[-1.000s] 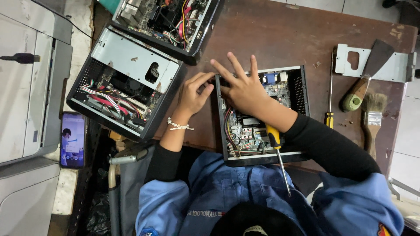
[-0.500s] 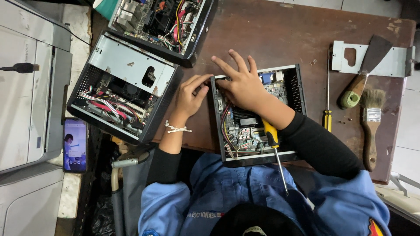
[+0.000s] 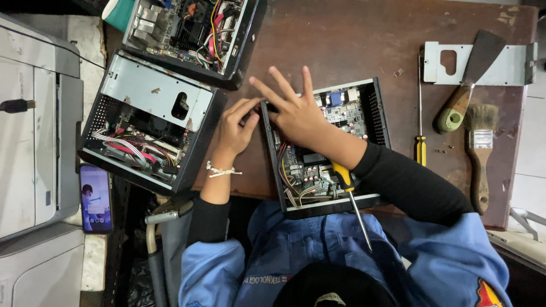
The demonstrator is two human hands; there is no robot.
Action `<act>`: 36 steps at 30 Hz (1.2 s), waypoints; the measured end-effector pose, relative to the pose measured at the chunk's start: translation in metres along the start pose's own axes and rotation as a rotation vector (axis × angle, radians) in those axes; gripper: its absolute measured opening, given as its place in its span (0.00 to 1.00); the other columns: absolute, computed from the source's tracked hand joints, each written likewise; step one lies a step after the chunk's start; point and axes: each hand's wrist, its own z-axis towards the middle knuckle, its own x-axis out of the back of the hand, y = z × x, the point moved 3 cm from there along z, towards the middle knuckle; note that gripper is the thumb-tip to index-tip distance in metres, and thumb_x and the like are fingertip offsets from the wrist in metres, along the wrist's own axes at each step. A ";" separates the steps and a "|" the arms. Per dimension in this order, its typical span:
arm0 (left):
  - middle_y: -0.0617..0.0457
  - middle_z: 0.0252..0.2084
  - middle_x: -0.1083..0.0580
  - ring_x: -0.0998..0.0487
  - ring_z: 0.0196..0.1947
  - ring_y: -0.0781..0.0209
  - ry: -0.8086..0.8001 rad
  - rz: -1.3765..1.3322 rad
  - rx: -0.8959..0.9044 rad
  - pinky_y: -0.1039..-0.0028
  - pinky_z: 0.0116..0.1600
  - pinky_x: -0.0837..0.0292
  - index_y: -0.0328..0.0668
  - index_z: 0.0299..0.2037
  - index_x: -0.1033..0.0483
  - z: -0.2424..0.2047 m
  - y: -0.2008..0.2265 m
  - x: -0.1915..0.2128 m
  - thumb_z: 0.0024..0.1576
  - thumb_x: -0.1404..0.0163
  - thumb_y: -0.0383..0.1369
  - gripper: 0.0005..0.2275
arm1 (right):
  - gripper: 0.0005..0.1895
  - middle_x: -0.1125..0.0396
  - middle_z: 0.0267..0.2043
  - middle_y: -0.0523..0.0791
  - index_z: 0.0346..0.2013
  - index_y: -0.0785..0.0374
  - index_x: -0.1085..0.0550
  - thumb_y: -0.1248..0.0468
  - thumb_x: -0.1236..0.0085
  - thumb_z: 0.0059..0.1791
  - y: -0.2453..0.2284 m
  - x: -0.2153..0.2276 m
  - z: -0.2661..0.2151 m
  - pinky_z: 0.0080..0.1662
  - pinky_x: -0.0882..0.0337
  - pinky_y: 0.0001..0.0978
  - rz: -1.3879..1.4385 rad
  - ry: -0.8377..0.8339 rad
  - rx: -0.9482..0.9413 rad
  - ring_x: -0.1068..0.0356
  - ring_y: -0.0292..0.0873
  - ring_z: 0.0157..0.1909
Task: The person uses a screwdriver to secure screws into the motherboard inside a computer case. They then place a metal cover plate over the motherboard and fasten it with additional screws.
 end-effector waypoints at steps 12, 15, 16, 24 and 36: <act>0.47 0.32 0.29 0.28 0.26 0.55 0.031 -0.022 0.011 0.74 0.22 0.38 0.37 0.43 0.30 0.000 0.005 0.000 0.54 0.63 0.45 0.19 | 0.04 0.53 0.62 0.43 0.24 0.50 0.26 0.57 0.45 0.37 0.006 0.006 0.002 0.50 0.51 0.65 0.098 -0.001 0.025 0.57 0.56 0.62; 0.47 0.31 0.29 0.28 0.26 0.56 0.031 -0.036 0.010 0.76 0.21 0.38 0.37 0.43 0.30 0.002 0.011 0.002 0.54 0.63 0.46 0.19 | 0.08 0.53 0.60 0.44 0.25 0.54 0.26 0.60 0.41 0.32 0.010 0.003 0.006 0.49 0.48 0.61 0.222 -0.061 -0.077 0.58 0.58 0.61; 0.47 0.31 0.29 0.28 0.26 0.56 0.031 -0.036 0.009 0.76 0.21 0.38 0.37 0.43 0.30 0.001 0.010 0.002 0.54 0.63 0.46 0.19 | 0.08 0.53 0.60 0.44 0.25 0.54 0.26 0.60 0.41 0.32 0.008 0.003 0.006 0.49 0.48 0.61 0.221 -0.061 -0.077 0.58 0.58 0.61; 0.47 0.31 0.29 0.28 0.26 0.56 0.028 -0.017 0.005 0.75 0.21 0.38 0.37 0.43 0.30 0.000 0.003 -0.001 0.54 0.63 0.46 0.19 | 0.03 0.56 0.64 0.40 0.23 0.56 0.25 0.64 0.45 0.35 -0.011 -0.009 0.009 0.48 0.58 0.69 0.067 -0.046 -0.185 0.65 0.58 0.63; 0.44 0.32 0.30 0.28 0.26 0.50 0.063 -0.011 -0.040 0.70 0.23 0.37 0.34 0.42 0.31 -0.003 -0.014 -0.006 0.55 0.62 0.44 0.18 | 0.05 0.60 0.65 0.35 0.26 0.49 0.25 0.62 0.49 0.39 -0.002 -0.004 0.003 0.46 0.53 0.64 0.071 -0.130 0.005 0.64 0.56 0.64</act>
